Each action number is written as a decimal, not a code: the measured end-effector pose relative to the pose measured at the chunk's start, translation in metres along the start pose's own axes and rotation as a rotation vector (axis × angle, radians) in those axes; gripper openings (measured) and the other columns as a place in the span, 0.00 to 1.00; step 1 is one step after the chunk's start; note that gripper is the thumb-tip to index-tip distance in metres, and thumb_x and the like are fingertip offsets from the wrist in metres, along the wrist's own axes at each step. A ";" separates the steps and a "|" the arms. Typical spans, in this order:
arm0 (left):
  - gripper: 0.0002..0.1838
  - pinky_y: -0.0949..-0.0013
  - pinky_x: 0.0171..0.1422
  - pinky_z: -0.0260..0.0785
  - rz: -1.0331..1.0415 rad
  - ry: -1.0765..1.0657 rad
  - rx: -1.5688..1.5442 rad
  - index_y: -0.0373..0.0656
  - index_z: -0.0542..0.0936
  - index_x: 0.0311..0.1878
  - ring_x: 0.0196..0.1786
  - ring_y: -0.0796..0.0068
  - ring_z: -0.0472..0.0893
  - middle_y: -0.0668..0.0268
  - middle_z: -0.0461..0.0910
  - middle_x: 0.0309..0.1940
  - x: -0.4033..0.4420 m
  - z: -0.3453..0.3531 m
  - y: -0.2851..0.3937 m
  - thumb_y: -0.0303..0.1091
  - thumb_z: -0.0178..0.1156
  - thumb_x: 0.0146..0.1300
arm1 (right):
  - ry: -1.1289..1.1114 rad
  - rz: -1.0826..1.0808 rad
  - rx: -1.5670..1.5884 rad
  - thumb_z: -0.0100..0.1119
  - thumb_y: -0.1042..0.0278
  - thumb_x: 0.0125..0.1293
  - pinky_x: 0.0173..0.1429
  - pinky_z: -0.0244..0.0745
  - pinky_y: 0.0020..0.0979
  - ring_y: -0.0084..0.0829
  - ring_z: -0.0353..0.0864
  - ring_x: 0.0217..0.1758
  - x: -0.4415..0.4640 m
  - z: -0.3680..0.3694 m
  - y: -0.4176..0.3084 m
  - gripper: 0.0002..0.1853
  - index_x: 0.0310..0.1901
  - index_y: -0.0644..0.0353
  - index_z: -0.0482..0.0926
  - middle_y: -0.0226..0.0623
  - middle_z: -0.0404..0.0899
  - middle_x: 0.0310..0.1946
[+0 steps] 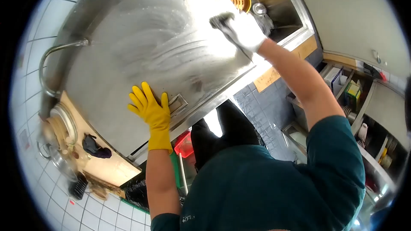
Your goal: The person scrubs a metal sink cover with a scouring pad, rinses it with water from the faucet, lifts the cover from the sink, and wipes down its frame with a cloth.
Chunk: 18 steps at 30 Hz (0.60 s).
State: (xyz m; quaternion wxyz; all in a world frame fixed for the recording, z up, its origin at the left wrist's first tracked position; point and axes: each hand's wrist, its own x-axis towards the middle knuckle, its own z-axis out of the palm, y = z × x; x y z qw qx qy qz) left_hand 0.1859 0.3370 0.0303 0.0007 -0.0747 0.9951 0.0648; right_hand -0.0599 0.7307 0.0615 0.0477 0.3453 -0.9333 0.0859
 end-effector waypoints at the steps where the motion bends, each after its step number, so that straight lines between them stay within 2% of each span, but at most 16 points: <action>1: 0.49 0.23 0.90 0.34 0.003 0.001 0.004 0.47 0.62 0.92 0.92 0.31 0.53 0.42 0.54 0.92 0.000 -0.001 0.000 0.59 0.66 0.76 | -0.006 0.103 0.153 0.64 0.51 0.81 0.52 0.84 0.49 0.52 0.88 0.47 0.036 0.007 0.004 0.19 0.47 0.63 0.89 0.51 0.87 0.48; 2: 0.49 0.23 0.90 0.34 -0.001 -0.007 0.009 0.47 0.62 0.92 0.92 0.31 0.53 0.42 0.54 0.92 0.001 -0.002 0.000 0.59 0.66 0.76 | -0.121 0.146 0.003 0.61 0.50 0.82 0.55 0.84 0.49 0.52 0.89 0.50 0.073 0.010 0.004 0.20 0.47 0.61 0.90 0.51 0.88 0.49; 3: 0.49 0.24 0.91 0.34 -0.007 -0.013 0.013 0.46 0.62 0.92 0.92 0.31 0.53 0.42 0.54 0.92 0.003 -0.003 0.001 0.59 0.66 0.76 | 0.073 0.077 -0.030 0.59 0.48 0.83 0.57 0.84 0.49 0.51 0.89 0.51 0.101 0.040 0.017 0.22 0.47 0.60 0.91 0.51 0.89 0.47; 5: 0.49 0.25 0.91 0.34 -0.015 -0.017 0.016 0.46 0.62 0.92 0.92 0.32 0.53 0.42 0.55 0.92 0.000 -0.004 0.003 0.59 0.66 0.75 | 0.082 0.104 -0.023 0.59 0.48 0.83 0.57 0.83 0.51 0.50 0.88 0.52 0.161 0.040 0.020 0.22 0.44 0.60 0.90 0.49 0.87 0.39; 6: 0.49 0.25 0.91 0.34 -0.013 -0.010 0.013 0.46 0.62 0.91 0.92 0.32 0.53 0.42 0.55 0.92 0.000 -0.004 0.003 0.59 0.66 0.75 | 0.213 0.122 0.002 0.64 0.59 0.75 0.57 0.86 0.50 0.54 0.91 0.50 0.181 0.039 0.021 0.15 0.45 0.61 0.93 0.53 0.92 0.48; 8: 0.49 0.25 0.91 0.34 -0.010 0.005 0.020 0.45 0.63 0.91 0.92 0.32 0.53 0.42 0.55 0.92 0.006 -0.003 0.002 0.60 0.65 0.75 | 0.349 -0.011 -0.008 0.64 0.56 0.75 0.54 0.84 0.53 0.55 0.90 0.46 0.188 0.044 0.026 0.16 0.42 0.62 0.92 0.53 0.90 0.45; 10: 0.49 0.26 0.92 0.35 -0.021 -0.009 0.035 0.45 0.63 0.91 0.92 0.32 0.53 0.42 0.56 0.92 0.003 -0.003 0.002 0.60 0.65 0.75 | 0.240 -0.010 -0.048 0.60 0.48 0.83 0.56 0.84 0.49 0.49 0.89 0.49 0.150 0.041 0.021 0.22 0.43 0.61 0.90 0.49 0.88 0.40; 12: 0.49 0.25 0.91 0.35 -0.028 -0.004 0.013 0.45 0.63 0.91 0.92 0.32 0.53 0.42 0.56 0.92 0.002 -0.001 0.001 0.61 0.64 0.75 | 0.133 0.052 0.034 0.65 0.49 0.81 0.49 0.86 0.46 0.47 0.89 0.43 0.083 0.033 0.004 0.20 0.41 0.61 0.90 0.47 0.88 0.43; 14: 0.49 0.25 0.91 0.35 -0.034 -0.006 0.002 0.45 0.63 0.91 0.92 0.32 0.53 0.42 0.56 0.92 0.003 -0.002 0.002 0.61 0.64 0.76 | 0.129 0.028 0.101 0.69 0.52 0.78 0.49 0.86 0.45 0.45 0.89 0.46 0.013 0.010 -0.015 0.17 0.41 0.61 0.90 0.46 0.88 0.45; 16: 0.49 0.25 0.91 0.35 -0.042 -0.017 0.008 0.45 0.63 0.91 0.92 0.32 0.52 0.42 0.55 0.92 0.003 -0.005 0.002 0.61 0.64 0.76 | -0.133 0.123 0.096 0.75 0.56 0.71 0.51 0.85 0.45 0.45 0.88 0.49 -0.041 -0.012 -0.030 0.13 0.42 0.58 0.91 0.42 0.89 0.45; 18: 0.49 0.25 0.91 0.35 -0.047 -0.030 0.010 0.44 0.63 0.91 0.92 0.32 0.52 0.42 0.55 0.92 0.004 -0.007 0.002 0.62 0.64 0.76 | -0.047 0.077 0.079 0.76 0.59 0.69 0.51 0.85 0.45 0.45 0.89 0.49 -0.062 -0.014 -0.034 0.11 0.43 0.57 0.92 0.41 0.89 0.44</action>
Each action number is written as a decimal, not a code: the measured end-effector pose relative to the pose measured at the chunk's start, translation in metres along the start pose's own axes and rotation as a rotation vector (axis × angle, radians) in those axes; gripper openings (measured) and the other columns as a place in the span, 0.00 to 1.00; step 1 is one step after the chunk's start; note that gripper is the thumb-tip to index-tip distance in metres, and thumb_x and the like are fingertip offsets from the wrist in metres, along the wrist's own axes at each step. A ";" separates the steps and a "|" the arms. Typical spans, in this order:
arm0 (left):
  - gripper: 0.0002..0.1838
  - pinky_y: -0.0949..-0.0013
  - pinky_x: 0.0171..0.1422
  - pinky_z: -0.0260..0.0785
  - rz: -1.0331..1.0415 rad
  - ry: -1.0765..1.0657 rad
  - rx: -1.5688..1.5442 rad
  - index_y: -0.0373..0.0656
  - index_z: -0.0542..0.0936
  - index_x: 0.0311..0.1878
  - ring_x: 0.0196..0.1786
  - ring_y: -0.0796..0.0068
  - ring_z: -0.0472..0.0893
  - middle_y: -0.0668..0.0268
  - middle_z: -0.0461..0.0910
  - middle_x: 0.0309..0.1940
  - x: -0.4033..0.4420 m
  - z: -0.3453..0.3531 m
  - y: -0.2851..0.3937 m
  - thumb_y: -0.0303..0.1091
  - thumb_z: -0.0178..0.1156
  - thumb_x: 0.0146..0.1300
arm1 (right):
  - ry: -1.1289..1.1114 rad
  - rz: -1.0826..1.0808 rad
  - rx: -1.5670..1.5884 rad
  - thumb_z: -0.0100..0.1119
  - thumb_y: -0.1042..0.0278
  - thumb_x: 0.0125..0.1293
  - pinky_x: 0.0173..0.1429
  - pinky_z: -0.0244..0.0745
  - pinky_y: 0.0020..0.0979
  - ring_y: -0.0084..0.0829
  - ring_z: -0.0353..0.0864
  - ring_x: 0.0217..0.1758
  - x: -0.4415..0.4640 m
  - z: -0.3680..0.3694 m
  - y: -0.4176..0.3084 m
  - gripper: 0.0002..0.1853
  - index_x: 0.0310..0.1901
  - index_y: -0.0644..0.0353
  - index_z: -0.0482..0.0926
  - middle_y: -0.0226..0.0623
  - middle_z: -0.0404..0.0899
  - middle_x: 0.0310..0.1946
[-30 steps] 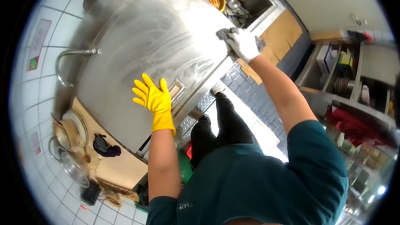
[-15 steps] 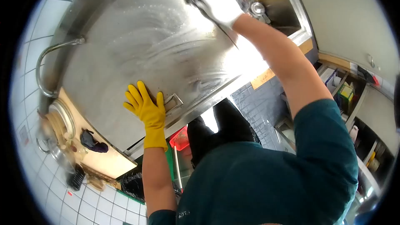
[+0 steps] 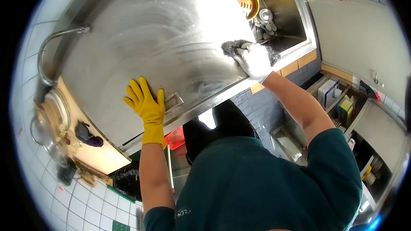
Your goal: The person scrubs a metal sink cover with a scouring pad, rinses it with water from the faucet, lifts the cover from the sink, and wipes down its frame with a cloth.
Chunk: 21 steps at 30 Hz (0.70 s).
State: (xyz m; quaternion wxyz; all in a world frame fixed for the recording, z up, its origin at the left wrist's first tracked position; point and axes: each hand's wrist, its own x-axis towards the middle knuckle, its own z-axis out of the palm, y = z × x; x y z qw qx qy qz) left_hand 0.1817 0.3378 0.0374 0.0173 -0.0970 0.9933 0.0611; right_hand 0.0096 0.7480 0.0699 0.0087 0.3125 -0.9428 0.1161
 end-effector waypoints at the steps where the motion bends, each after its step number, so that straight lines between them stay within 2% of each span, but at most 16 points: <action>1: 0.50 0.25 0.91 0.34 -0.002 -0.006 0.003 0.44 0.63 0.91 0.92 0.32 0.52 0.42 0.55 0.92 0.002 0.000 0.000 0.62 0.64 0.76 | 0.002 -0.008 -0.003 0.76 0.58 0.69 0.51 0.85 0.45 0.44 0.89 0.49 0.003 0.002 0.004 0.11 0.45 0.57 0.92 0.41 0.90 0.44; 4: 0.51 0.20 0.89 0.35 0.017 0.013 -0.029 0.44 0.66 0.90 0.90 0.29 0.55 0.41 0.58 0.90 0.000 0.003 -0.003 0.62 0.67 0.71 | -0.028 -0.061 -0.183 0.74 0.62 0.68 0.47 0.86 0.44 0.42 0.88 0.47 0.042 0.021 0.012 0.10 0.48 0.54 0.91 0.39 0.88 0.44; 5: 0.50 0.22 0.90 0.35 0.008 -0.003 -0.024 0.44 0.65 0.90 0.90 0.30 0.54 0.41 0.57 0.91 -0.002 0.003 -0.003 0.62 0.66 0.72 | -0.023 0.021 -0.073 0.71 0.65 0.68 0.45 0.86 0.45 0.42 0.87 0.46 0.075 0.021 0.010 0.11 0.50 0.55 0.90 0.40 0.86 0.43; 6: 0.50 0.23 0.91 0.34 0.005 -0.015 -0.019 0.44 0.64 0.90 0.91 0.31 0.53 0.42 0.56 0.91 -0.001 0.001 -0.001 0.62 0.65 0.74 | 0.071 -0.151 -0.175 0.70 0.65 0.70 0.47 0.87 0.46 0.45 0.87 0.46 0.106 0.015 0.012 0.11 0.51 0.56 0.88 0.43 0.86 0.43; 8: 0.49 0.25 0.92 0.34 0.009 -0.016 -0.018 0.44 0.63 0.91 0.92 0.31 0.52 0.42 0.56 0.92 0.004 -0.001 -0.002 0.62 0.64 0.75 | -0.023 0.084 -0.092 0.64 0.56 0.78 0.52 0.86 0.50 0.50 0.88 0.48 0.165 0.041 0.033 0.14 0.53 0.57 0.87 0.51 0.87 0.47; 9: 0.49 0.25 0.92 0.34 0.008 -0.003 -0.023 0.44 0.64 0.91 0.92 0.31 0.53 0.42 0.56 0.92 0.005 -0.001 0.000 0.61 0.64 0.75 | 0.030 0.021 -0.104 0.60 0.52 0.82 0.55 0.86 0.50 0.50 0.89 0.50 0.191 0.034 0.040 0.18 0.55 0.59 0.87 0.53 0.88 0.50; 10: 0.49 0.25 0.92 0.34 0.005 0.005 -0.027 0.44 0.64 0.91 0.92 0.31 0.53 0.42 0.56 0.91 0.002 -0.002 0.001 0.61 0.64 0.75 | 0.058 0.071 -0.186 0.57 0.52 0.84 0.58 0.85 0.49 0.51 0.89 0.52 0.216 0.043 0.046 0.19 0.55 0.60 0.88 0.54 0.88 0.50; 12: 0.49 0.25 0.92 0.34 -0.002 0.008 -0.028 0.44 0.64 0.91 0.91 0.31 0.53 0.43 0.57 0.91 0.001 -0.001 0.002 0.61 0.65 0.75 | 0.282 0.046 0.035 0.63 0.55 0.76 0.56 0.84 0.54 0.57 0.90 0.48 0.238 0.028 0.035 0.18 0.42 0.62 0.92 0.56 0.90 0.45; 15: 0.49 0.24 0.91 0.34 0.002 0.015 -0.037 0.44 0.64 0.91 0.91 0.31 0.54 0.43 0.57 0.91 0.000 -0.001 0.001 0.60 0.65 0.75 | 0.128 0.174 -0.104 0.54 0.50 0.86 0.60 0.84 0.49 0.52 0.89 0.53 0.194 0.030 0.031 0.22 0.57 0.61 0.88 0.53 0.89 0.51; 16: 0.49 0.24 0.91 0.35 0.004 0.021 -0.044 0.44 0.64 0.91 0.91 0.31 0.54 0.43 0.57 0.91 0.000 -0.001 0.002 0.60 0.65 0.75 | 0.096 0.175 -0.032 0.55 0.51 0.85 0.58 0.85 0.49 0.51 0.89 0.52 0.162 0.033 0.027 0.21 0.57 0.61 0.88 0.54 0.89 0.54; 17: 0.49 0.24 0.91 0.35 0.005 0.016 -0.048 0.44 0.64 0.90 0.91 0.31 0.54 0.43 0.57 0.91 0.000 -0.003 0.002 0.60 0.65 0.75 | -0.184 0.296 -0.013 0.56 0.52 0.84 0.57 0.85 0.49 0.49 0.89 0.51 0.138 -0.003 0.000 0.22 0.61 0.61 0.87 0.54 0.88 0.58; 18: 0.49 0.23 0.91 0.35 0.002 0.019 -0.052 0.44 0.64 0.90 0.91 0.31 0.54 0.43 0.57 0.91 0.002 -0.004 0.003 0.60 0.66 0.75 | -0.005 0.062 -0.084 0.59 0.50 0.82 0.54 0.85 0.48 0.48 0.90 0.50 0.095 0.008 0.002 0.22 0.60 0.61 0.88 0.51 0.89 0.57; 19: 0.49 0.23 0.91 0.35 -0.007 0.023 -0.056 0.44 0.64 0.90 0.91 0.31 0.54 0.43 0.57 0.91 0.004 -0.004 0.003 0.60 0.66 0.75 | 0.050 0.006 -0.041 0.63 0.49 0.78 0.53 0.85 0.46 0.47 0.89 0.48 0.055 0.010 0.006 0.24 0.60 0.62 0.88 0.46 0.89 0.54; 21: 0.48 0.22 0.91 0.35 0.001 0.042 -0.067 0.44 0.64 0.90 0.91 0.31 0.54 0.43 0.56 0.92 0.002 -0.001 0.001 0.60 0.66 0.75 | 0.053 0.070 0.016 0.77 0.59 0.67 0.51 0.84 0.46 0.45 0.87 0.44 -0.002 0.010 -0.002 0.21 0.57 0.60 0.91 0.42 0.89 0.48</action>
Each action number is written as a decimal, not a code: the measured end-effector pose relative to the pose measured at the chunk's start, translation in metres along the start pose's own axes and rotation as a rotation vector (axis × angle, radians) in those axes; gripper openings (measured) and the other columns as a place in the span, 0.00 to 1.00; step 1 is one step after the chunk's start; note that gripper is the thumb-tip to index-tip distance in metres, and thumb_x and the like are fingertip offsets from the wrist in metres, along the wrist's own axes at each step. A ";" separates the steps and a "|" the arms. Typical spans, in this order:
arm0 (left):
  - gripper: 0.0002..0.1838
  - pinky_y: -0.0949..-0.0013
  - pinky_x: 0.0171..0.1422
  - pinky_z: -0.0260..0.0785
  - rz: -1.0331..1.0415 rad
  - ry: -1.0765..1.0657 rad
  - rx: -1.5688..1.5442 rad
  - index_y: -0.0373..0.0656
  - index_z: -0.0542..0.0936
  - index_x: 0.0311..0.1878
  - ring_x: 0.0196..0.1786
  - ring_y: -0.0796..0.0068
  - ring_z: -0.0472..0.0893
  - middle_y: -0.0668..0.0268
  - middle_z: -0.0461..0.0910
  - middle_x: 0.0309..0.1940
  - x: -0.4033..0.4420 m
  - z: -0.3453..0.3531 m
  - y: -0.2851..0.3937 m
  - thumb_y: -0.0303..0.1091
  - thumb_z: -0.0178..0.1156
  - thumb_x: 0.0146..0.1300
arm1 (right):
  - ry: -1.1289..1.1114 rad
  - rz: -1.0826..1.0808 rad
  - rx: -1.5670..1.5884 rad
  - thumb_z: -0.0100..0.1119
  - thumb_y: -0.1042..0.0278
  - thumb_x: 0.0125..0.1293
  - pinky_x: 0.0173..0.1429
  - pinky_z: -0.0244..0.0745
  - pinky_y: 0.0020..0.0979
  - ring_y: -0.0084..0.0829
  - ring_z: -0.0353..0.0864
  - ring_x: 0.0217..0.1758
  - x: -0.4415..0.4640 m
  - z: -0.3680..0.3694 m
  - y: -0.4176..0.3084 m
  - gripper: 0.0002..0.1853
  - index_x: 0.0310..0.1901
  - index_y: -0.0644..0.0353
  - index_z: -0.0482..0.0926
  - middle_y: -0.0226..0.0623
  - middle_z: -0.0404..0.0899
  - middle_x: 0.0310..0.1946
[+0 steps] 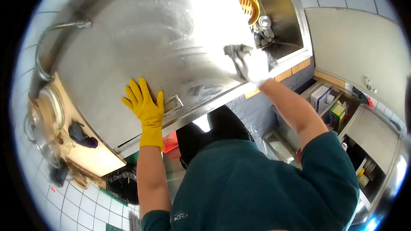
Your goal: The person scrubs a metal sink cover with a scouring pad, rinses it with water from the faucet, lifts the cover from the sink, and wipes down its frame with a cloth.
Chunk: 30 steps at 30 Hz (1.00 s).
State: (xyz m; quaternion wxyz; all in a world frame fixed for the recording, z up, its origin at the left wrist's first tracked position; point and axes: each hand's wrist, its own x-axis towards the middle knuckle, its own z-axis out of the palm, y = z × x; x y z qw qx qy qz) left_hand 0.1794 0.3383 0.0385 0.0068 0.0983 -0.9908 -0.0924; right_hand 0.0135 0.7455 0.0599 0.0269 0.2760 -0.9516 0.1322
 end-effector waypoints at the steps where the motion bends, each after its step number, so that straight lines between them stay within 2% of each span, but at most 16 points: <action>1: 0.48 0.22 0.91 0.35 0.005 0.007 -0.003 0.44 0.64 0.90 0.91 0.31 0.54 0.43 0.56 0.92 0.000 0.001 -0.001 0.59 0.66 0.75 | -0.041 0.015 -0.020 0.79 0.62 0.65 0.50 0.84 0.46 0.44 0.88 0.44 -0.010 -0.006 -0.004 0.16 0.51 0.58 0.93 0.41 0.89 0.47; 3: 0.49 0.21 0.90 0.34 0.009 0.003 -0.014 0.43 0.64 0.90 0.91 0.29 0.54 0.42 0.56 0.91 0.000 0.000 -0.001 0.59 0.66 0.75 | 0.055 -0.068 0.003 0.78 0.62 0.66 0.51 0.84 0.45 0.44 0.88 0.43 -0.001 -0.003 0.002 0.11 0.46 0.57 0.94 0.39 0.89 0.46; 5: 0.49 0.21 0.90 0.34 0.015 -0.005 -0.014 0.42 0.64 0.90 0.90 0.27 0.53 0.40 0.56 0.91 0.002 0.000 -0.003 0.59 0.66 0.74 | -0.076 0.033 -0.044 0.76 0.62 0.67 0.51 0.83 0.46 0.45 0.87 0.43 0.032 -0.005 0.006 0.11 0.46 0.57 0.93 0.39 0.89 0.46; 8: 0.50 0.20 0.90 0.33 0.015 -0.030 -0.010 0.40 0.65 0.89 0.90 0.25 0.53 0.37 0.56 0.90 0.002 -0.004 -0.001 0.58 0.66 0.73 | -0.048 -0.038 -0.076 0.71 0.61 0.72 0.53 0.82 0.49 0.49 0.87 0.45 0.111 0.000 0.023 0.12 0.49 0.59 0.91 0.45 0.88 0.45; 10: 0.50 0.20 0.90 0.33 0.013 -0.049 -0.012 0.39 0.65 0.89 0.90 0.23 0.53 0.36 0.57 0.90 0.003 -0.006 -0.002 0.58 0.67 0.72 | -0.286 0.179 -0.166 0.60 0.49 0.84 0.60 0.86 0.47 0.43 0.90 0.50 0.179 0.000 0.022 0.22 0.55 0.61 0.89 0.50 0.90 0.46; 13: 0.50 0.20 0.90 0.33 0.016 -0.032 -0.019 0.38 0.65 0.89 0.89 0.23 0.54 0.36 0.57 0.89 0.004 -0.005 -0.001 0.58 0.67 0.71 | -0.007 0.122 -0.205 0.54 0.45 0.86 0.65 0.82 0.53 0.55 0.86 0.57 0.268 0.038 0.062 0.25 0.54 0.60 0.89 0.56 0.86 0.53; 14: 0.50 0.20 0.90 0.33 0.018 -0.039 -0.012 0.38 0.65 0.89 0.89 0.23 0.54 0.36 0.57 0.89 0.004 -0.005 -0.002 0.58 0.66 0.71 | 0.174 0.067 -0.243 0.60 0.46 0.82 0.62 0.83 0.54 0.55 0.87 0.56 0.298 0.055 0.074 0.21 0.50 0.57 0.91 0.56 0.89 0.51; 15: 0.50 0.20 0.90 0.33 0.016 -0.046 -0.006 0.38 0.66 0.89 0.89 0.23 0.54 0.36 0.57 0.89 0.005 -0.005 -0.002 0.58 0.66 0.72 | 0.139 0.061 -0.269 0.60 0.44 0.82 0.62 0.83 0.54 0.54 0.87 0.57 0.328 0.054 0.072 0.22 0.50 0.56 0.91 0.54 0.89 0.53; 16: 0.50 0.20 0.90 0.33 0.010 -0.052 0.000 0.38 0.66 0.88 0.89 0.23 0.54 0.35 0.58 0.89 0.004 -0.004 -0.003 0.58 0.66 0.72 | 0.129 0.076 -0.200 0.61 0.55 0.79 0.57 0.84 0.55 0.58 0.90 0.49 0.350 0.036 0.051 0.18 0.44 0.62 0.92 0.57 0.90 0.46; 18: 0.50 0.20 0.90 0.34 0.002 -0.054 0.009 0.37 0.66 0.88 0.89 0.22 0.54 0.35 0.58 0.89 0.002 -0.004 -0.003 0.58 0.66 0.72 | 0.174 0.074 -0.208 0.59 0.53 0.80 0.57 0.84 0.55 0.58 0.90 0.48 0.376 0.045 0.048 0.20 0.45 0.61 0.92 0.58 0.90 0.43; 20: 0.49 0.20 0.90 0.34 -0.001 -0.052 0.009 0.37 0.66 0.88 0.89 0.22 0.54 0.35 0.58 0.89 0.002 -0.003 -0.001 0.58 0.66 0.72 | 0.307 0.012 -0.200 0.58 0.53 0.80 0.56 0.84 0.56 0.58 0.91 0.46 0.378 0.054 0.053 0.21 0.43 0.61 0.93 0.59 0.91 0.41; 24: 0.49 0.21 0.90 0.34 0.007 -0.035 -0.004 0.38 0.66 0.88 0.89 0.23 0.54 0.36 0.58 0.89 0.003 -0.003 -0.001 0.58 0.66 0.72 | 0.160 0.083 -0.140 0.59 0.53 0.79 0.56 0.84 0.56 0.58 0.91 0.47 0.330 0.036 0.012 0.20 0.44 0.62 0.93 0.59 0.90 0.41; 25: 0.49 0.21 0.90 0.34 0.006 -0.029 -0.008 0.38 0.66 0.88 0.89 0.23 0.54 0.36 0.57 0.89 0.002 -0.003 0.000 0.58 0.66 0.73 | 0.052 0.099 -0.254 0.55 0.44 0.85 0.68 0.79 0.54 0.55 0.85 0.62 0.298 0.046 0.012 0.25 0.52 0.60 0.90 0.52 0.86 0.60; 27: 0.49 0.21 0.90 0.34 -0.008 -0.056 -0.001 0.39 0.66 0.88 0.90 0.25 0.53 0.38 0.57 0.90 0.000 -0.006 0.000 0.59 0.66 0.73 | -0.118 0.189 -0.163 0.55 0.43 0.85 0.73 0.74 0.55 0.53 0.82 0.67 0.236 0.033 -0.015 0.25 0.55 0.59 0.89 0.50 0.84 0.66; 29: 0.49 0.21 0.90 0.34 -0.013 -0.072 0.008 0.40 0.66 0.89 0.90 0.26 0.53 0.39 0.57 0.90 0.001 -0.007 0.000 0.59 0.66 0.73 | -0.168 0.105 -0.107 0.60 0.47 0.83 0.71 0.74 0.56 0.51 0.82 0.67 0.163 0.035 -0.019 0.21 0.58 0.58 0.87 0.48 0.83 0.66; 30: 0.49 0.21 0.90 0.34 -0.015 -0.078 0.015 0.41 0.66 0.89 0.90 0.27 0.53 0.40 0.57 0.90 0.000 -0.008 0.000 0.59 0.66 0.73 | -0.049 -0.029 -0.153 0.64 0.50 0.80 0.68 0.74 0.56 0.48 0.83 0.64 0.122 0.031 -0.022 0.19 0.58 0.56 0.86 0.46 0.84 0.64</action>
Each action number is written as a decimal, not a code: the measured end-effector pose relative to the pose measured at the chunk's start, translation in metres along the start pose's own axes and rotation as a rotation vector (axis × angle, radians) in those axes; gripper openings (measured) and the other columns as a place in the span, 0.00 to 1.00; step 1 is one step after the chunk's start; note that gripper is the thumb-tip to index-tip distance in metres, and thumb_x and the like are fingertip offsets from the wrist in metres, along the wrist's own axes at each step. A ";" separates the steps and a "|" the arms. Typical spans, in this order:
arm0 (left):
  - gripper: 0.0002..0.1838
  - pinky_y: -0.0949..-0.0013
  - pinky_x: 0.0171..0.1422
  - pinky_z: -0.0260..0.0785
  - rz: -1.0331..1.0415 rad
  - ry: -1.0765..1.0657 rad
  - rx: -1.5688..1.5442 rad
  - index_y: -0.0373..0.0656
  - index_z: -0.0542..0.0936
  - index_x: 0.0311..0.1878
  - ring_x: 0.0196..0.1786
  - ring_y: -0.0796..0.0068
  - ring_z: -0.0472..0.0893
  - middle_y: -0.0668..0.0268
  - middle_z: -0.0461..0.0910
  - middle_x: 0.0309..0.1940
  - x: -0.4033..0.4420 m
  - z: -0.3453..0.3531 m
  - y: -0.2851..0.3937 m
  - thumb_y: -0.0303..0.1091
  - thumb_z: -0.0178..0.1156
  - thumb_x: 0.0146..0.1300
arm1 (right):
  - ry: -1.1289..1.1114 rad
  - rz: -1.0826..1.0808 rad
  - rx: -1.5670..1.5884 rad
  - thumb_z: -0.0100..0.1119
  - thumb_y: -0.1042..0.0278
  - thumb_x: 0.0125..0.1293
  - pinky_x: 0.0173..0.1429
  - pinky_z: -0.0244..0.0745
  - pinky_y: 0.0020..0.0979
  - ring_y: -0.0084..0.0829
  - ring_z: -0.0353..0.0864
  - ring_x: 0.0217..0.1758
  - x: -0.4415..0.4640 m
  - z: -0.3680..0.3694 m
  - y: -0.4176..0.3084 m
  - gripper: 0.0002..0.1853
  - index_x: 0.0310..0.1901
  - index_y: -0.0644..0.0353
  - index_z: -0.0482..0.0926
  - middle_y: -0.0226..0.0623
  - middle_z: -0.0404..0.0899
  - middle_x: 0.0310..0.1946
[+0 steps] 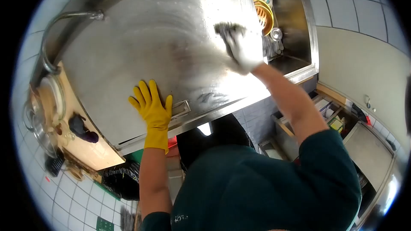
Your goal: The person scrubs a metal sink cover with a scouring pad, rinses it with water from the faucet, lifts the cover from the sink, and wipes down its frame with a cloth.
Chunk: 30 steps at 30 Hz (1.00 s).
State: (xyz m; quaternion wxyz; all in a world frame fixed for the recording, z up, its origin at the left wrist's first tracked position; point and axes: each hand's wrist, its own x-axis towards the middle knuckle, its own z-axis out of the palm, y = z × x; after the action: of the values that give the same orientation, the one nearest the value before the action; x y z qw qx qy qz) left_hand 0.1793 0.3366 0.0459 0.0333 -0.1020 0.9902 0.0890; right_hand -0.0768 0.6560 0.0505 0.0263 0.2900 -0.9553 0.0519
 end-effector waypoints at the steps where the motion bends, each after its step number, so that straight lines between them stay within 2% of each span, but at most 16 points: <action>1: 0.49 0.21 0.90 0.34 -0.008 0.000 0.005 0.41 0.66 0.89 0.90 0.27 0.53 0.41 0.57 0.91 0.001 0.000 0.000 0.60 0.66 0.73 | 0.040 -0.034 0.012 0.67 0.51 0.77 0.65 0.74 0.55 0.44 0.82 0.62 -0.036 0.003 -0.002 0.18 0.58 0.54 0.86 0.42 0.83 0.62; 4: 0.49 0.21 0.90 0.34 -0.021 -0.014 0.002 0.42 0.66 0.89 0.90 0.28 0.54 0.43 0.57 0.91 0.000 0.000 -0.001 0.61 0.67 0.72 | -0.003 -0.109 0.061 0.75 0.48 0.70 0.63 0.75 0.52 0.42 0.80 0.60 -0.125 0.013 0.010 0.20 0.56 0.50 0.87 0.39 0.81 0.58; 5: 0.49 0.21 0.90 0.34 -0.017 -0.006 -0.009 0.42 0.66 0.89 0.90 0.28 0.55 0.42 0.58 0.91 0.001 0.001 -0.003 0.61 0.67 0.72 | -0.272 -0.060 0.116 0.75 0.47 0.69 0.64 0.74 0.52 0.42 0.80 0.61 -0.132 0.008 0.015 0.20 0.55 0.48 0.88 0.38 0.80 0.60; 7: 0.49 0.20 0.90 0.34 -0.015 0.000 -0.023 0.42 0.67 0.88 0.89 0.28 0.55 0.42 0.58 0.90 -0.001 0.003 -0.004 0.61 0.67 0.72 | -0.098 -0.191 0.064 0.74 0.47 0.70 0.66 0.73 0.53 0.42 0.77 0.65 -0.124 0.006 0.015 0.19 0.55 0.48 0.89 0.38 0.79 0.61; 8: 0.49 0.20 0.90 0.34 -0.018 0.001 -0.031 0.42 0.67 0.88 0.89 0.28 0.56 0.42 0.58 0.90 -0.001 0.005 -0.005 0.61 0.67 0.72 | -0.203 -0.182 0.044 0.72 0.46 0.71 0.66 0.72 0.54 0.42 0.75 0.67 -0.116 0.012 0.017 0.19 0.55 0.48 0.89 0.39 0.79 0.61; 10: 0.49 0.19 0.90 0.33 -0.027 -0.008 -0.048 0.42 0.68 0.88 0.89 0.28 0.56 0.42 0.59 0.90 0.000 0.001 -0.004 0.61 0.67 0.72 | -0.235 -0.256 -0.164 0.63 0.43 0.77 0.67 0.72 0.54 0.43 0.70 0.72 -0.058 0.005 0.008 0.21 0.57 0.49 0.89 0.40 0.78 0.61; 13: 0.48 0.19 0.90 0.34 -0.034 -0.006 -0.064 0.42 0.69 0.87 0.88 0.27 0.57 0.41 0.60 0.89 0.000 0.003 -0.004 0.61 0.67 0.72 | -0.436 -0.049 -0.181 0.55 0.44 0.84 0.71 0.76 0.56 0.50 0.81 0.67 0.068 -0.025 -0.030 0.24 0.64 0.54 0.85 0.52 0.81 0.64; 14: 0.48 0.19 0.89 0.34 -0.033 0.001 -0.063 0.42 0.69 0.87 0.88 0.27 0.57 0.41 0.60 0.89 0.001 0.003 -0.003 0.61 0.68 0.72 | -0.228 0.105 -0.076 0.54 0.45 0.85 0.68 0.80 0.54 0.51 0.85 0.61 0.099 0.009 -0.019 0.24 0.62 0.57 0.86 0.54 0.85 0.58; 15: 0.48 0.19 0.89 0.34 -0.026 0.008 -0.059 0.42 0.69 0.87 0.88 0.27 0.57 0.41 0.60 0.89 0.001 0.003 -0.003 0.61 0.68 0.72 | 0.043 -0.019 -0.154 0.61 0.42 0.82 0.60 0.80 0.54 0.51 0.84 0.53 0.132 0.029 -0.004 0.23 0.55 0.55 0.89 0.51 0.86 0.50; 17: 0.48 0.19 0.89 0.34 -0.013 0.025 -0.051 0.42 0.69 0.87 0.88 0.26 0.57 0.40 0.60 0.89 0.002 0.001 -0.004 0.60 0.68 0.72 | 0.151 0.089 -0.014 0.61 0.43 0.82 0.59 0.81 0.51 0.48 0.85 0.52 0.203 0.023 -0.008 0.23 0.53 0.56 0.89 0.50 0.86 0.49; 19: 0.48 0.19 0.89 0.34 -0.012 0.045 -0.047 0.42 0.69 0.87 0.88 0.26 0.57 0.40 0.60 0.89 0.002 0.004 -0.003 0.60 0.68 0.72 | 0.247 0.146 -0.020 0.60 0.51 0.78 0.57 0.84 0.56 0.58 0.91 0.48 0.232 0.017 -0.031 0.21 0.44 0.62 0.93 0.60 0.90 0.43; 21: 0.48 0.20 0.90 0.34 -0.004 0.069 -0.039 0.42 0.68 0.88 0.89 0.27 0.56 0.40 0.59 0.89 0.001 0.008 -0.003 0.60 0.68 0.72 | 0.399 0.212 0.425 0.63 0.46 0.75 0.60 0.83 0.57 0.61 0.91 0.49 0.219 0.019 -0.059 0.22 0.46 0.60 0.93 0.56 0.92 0.45; 22: 0.48 0.20 0.90 0.34 0.009 0.077 -0.040 0.42 0.68 0.88 0.89 0.27 0.56 0.40 0.59 0.89 -0.001 0.010 -0.003 0.60 0.68 0.73 | 0.130 0.102 0.096 0.59 0.46 0.80 0.59 0.82 0.53 0.54 0.89 0.50 0.192 0.005 -0.083 0.22 0.45 0.57 0.92 0.50 0.90 0.46; 24: 0.48 0.20 0.90 0.34 0.008 0.074 -0.034 0.42 0.67 0.88 0.89 0.27 0.56 0.40 0.59 0.90 0.000 0.010 -0.003 0.60 0.67 0.73 | -0.017 -0.089 -0.105 0.56 0.47 0.83 0.55 0.81 0.49 0.46 0.88 0.50 0.134 -0.010 -0.128 0.21 0.43 0.54 0.91 0.43 0.89 0.44; 27: 0.49 0.20 0.90 0.34 0.026 0.064 -0.005 0.41 0.66 0.89 0.89 0.27 0.55 0.41 0.58 0.90 -0.004 0.011 -0.001 0.60 0.67 0.74 | 0.193 -0.235 0.345 0.59 0.50 0.81 0.50 0.82 0.49 0.46 0.90 0.41 0.027 0.017 -0.141 0.19 0.40 0.54 0.92 0.40 0.88 0.34; 30: 0.49 0.20 0.90 0.34 0.032 0.073 0.010 0.41 0.66 0.89 0.89 0.28 0.55 0.41 0.58 0.90 -0.003 0.011 -0.006 0.60 0.66 0.74 | -0.303 -0.099 0.279 0.64 0.54 0.78 0.53 0.86 0.44 0.41 0.92 0.45 -0.032 -0.037 -0.084 0.16 0.41 0.57 0.92 0.40 0.90 0.41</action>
State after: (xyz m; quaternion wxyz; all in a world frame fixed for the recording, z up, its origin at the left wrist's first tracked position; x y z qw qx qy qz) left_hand 0.1841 0.3340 0.0342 -0.0036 -0.0890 0.9927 0.0810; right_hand -0.0028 0.6090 0.0913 -0.1556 0.3419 -0.9164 0.1379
